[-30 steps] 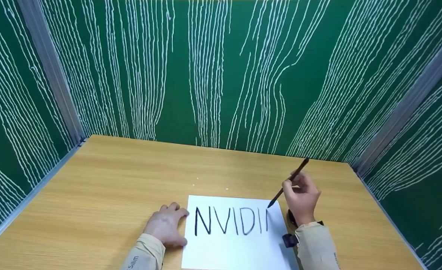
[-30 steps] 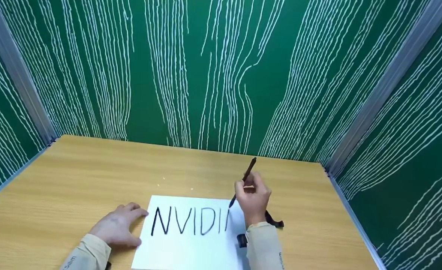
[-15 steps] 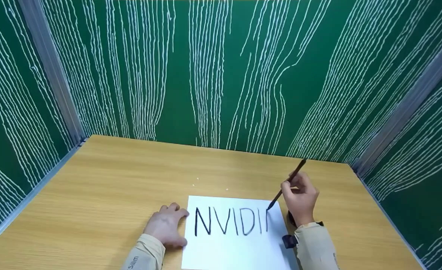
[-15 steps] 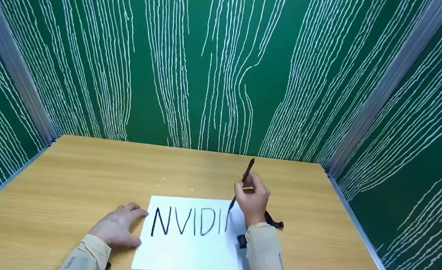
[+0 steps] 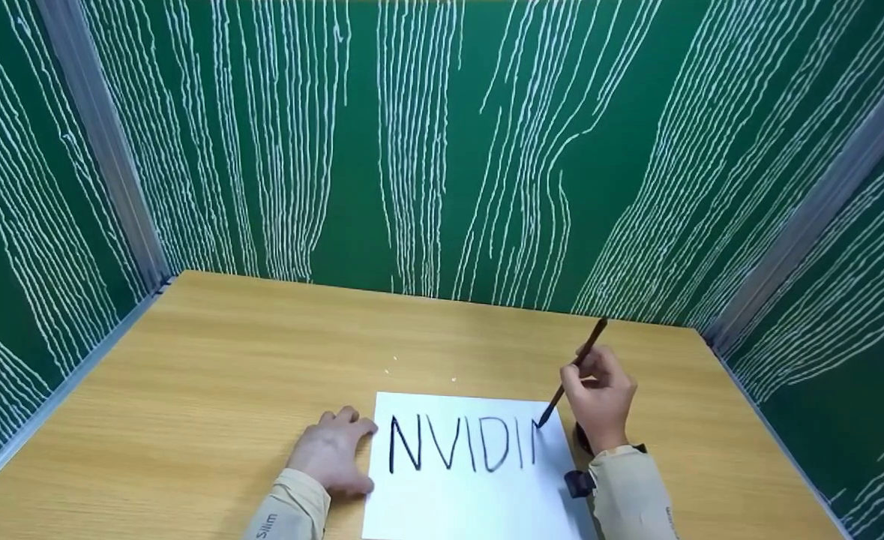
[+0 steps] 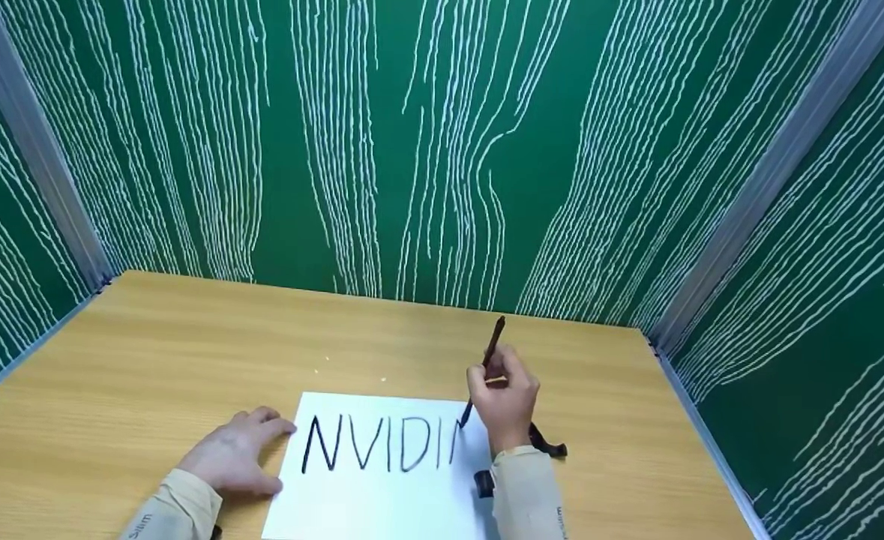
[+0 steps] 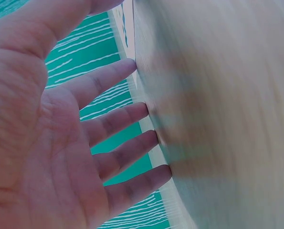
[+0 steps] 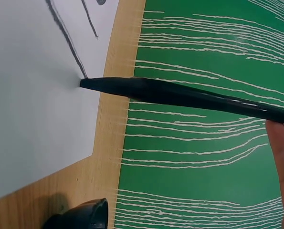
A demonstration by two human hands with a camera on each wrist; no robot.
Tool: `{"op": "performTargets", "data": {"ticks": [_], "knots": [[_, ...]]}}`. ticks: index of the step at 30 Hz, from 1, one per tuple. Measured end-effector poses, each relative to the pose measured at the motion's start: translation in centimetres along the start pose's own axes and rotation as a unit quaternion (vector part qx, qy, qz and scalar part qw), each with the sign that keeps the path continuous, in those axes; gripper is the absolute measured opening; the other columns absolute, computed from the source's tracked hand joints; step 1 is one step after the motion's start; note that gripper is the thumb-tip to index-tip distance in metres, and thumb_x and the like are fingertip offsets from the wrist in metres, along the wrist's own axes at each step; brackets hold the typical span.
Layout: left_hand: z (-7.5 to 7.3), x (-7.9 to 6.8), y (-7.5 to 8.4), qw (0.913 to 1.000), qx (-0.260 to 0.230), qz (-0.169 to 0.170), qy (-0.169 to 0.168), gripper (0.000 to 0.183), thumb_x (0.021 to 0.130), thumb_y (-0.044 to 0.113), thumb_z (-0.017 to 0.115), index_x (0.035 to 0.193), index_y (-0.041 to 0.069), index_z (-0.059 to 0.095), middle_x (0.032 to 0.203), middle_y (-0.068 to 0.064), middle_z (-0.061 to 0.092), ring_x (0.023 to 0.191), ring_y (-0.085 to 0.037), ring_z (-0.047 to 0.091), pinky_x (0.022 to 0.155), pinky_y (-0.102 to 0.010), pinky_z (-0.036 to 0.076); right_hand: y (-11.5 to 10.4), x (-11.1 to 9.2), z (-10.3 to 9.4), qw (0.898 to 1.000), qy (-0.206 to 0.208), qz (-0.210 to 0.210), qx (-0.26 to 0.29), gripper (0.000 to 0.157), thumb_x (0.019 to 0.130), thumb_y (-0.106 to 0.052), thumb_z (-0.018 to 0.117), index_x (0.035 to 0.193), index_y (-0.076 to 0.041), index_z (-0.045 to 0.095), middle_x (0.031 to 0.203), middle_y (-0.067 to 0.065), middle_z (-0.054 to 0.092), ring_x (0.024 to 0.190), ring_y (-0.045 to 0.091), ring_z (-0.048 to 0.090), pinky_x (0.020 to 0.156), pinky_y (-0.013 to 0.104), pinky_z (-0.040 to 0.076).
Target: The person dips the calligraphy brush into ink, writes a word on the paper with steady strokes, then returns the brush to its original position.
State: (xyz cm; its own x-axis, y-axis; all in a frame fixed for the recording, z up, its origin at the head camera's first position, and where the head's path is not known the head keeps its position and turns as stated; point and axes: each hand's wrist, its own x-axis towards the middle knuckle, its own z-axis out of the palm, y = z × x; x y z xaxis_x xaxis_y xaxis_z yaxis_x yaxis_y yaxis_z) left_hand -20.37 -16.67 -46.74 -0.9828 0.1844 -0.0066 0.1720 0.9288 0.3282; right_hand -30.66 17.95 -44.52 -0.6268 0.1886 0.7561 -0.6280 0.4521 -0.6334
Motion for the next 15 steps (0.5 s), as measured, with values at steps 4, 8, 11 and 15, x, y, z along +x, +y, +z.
{"op": "performTargets", "data": {"ticks": [4,8,11,15], "knots": [[0.02,0.02,-0.03,1.0,0.0,0.001,0.001,0.076,0.045,0.036,0.074,0.116,0.017,0.054,0.114,-0.007,0.048,0.098,-0.027,0.045,0.08,-0.048,0.042,-0.12,-0.02,-0.04,1.0,0.001,-0.002,-0.005,0.021,0.07,0.003,0.057,0.083,-0.013,0.059,0.064,-0.004,0.058,0.054,0.008,0.053,0.044,0.019,0.047],[0.07,0.05,-0.04,1.0,0.001,0.001,0.002,0.076,0.045,0.035,0.074,0.116,0.017,0.054,0.114,-0.007,0.048,0.099,-0.027,0.045,0.08,-0.048,0.042,-0.18,-0.04,-0.1,1.0,0.0,0.001,-0.006,0.02,0.071,0.003,0.057,0.083,-0.014,0.059,0.063,-0.004,0.057,0.054,0.009,0.052,0.045,0.019,0.047],[0.08,0.07,-0.04,1.0,0.0,-0.003,-0.003,0.076,0.045,0.036,0.074,0.116,0.017,0.053,0.116,-0.007,0.047,0.1,-0.028,0.045,0.081,-0.049,0.041,-0.22,-0.06,-0.14,1.0,0.0,0.005,-0.009,0.02,0.071,0.002,0.058,0.082,-0.014,0.059,0.064,-0.004,0.057,0.055,0.009,0.052,0.045,0.021,0.048],[0.05,0.03,-0.07,1.0,0.0,-0.005,-0.006,0.075,0.046,0.035,0.073,0.116,0.017,0.053,0.118,-0.008,0.047,0.101,-0.029,0.045,0.08,-0.049,0.042,-0.29,-0.05,-0.16,1.0,0.002,0.008,-0.009,0.019,0.07,0.002,0.058,0.081,-0.014,0.059,0.064,-0.004,0.057,0.056,0.009,0.051,0.048,0.021,0.048]]}}
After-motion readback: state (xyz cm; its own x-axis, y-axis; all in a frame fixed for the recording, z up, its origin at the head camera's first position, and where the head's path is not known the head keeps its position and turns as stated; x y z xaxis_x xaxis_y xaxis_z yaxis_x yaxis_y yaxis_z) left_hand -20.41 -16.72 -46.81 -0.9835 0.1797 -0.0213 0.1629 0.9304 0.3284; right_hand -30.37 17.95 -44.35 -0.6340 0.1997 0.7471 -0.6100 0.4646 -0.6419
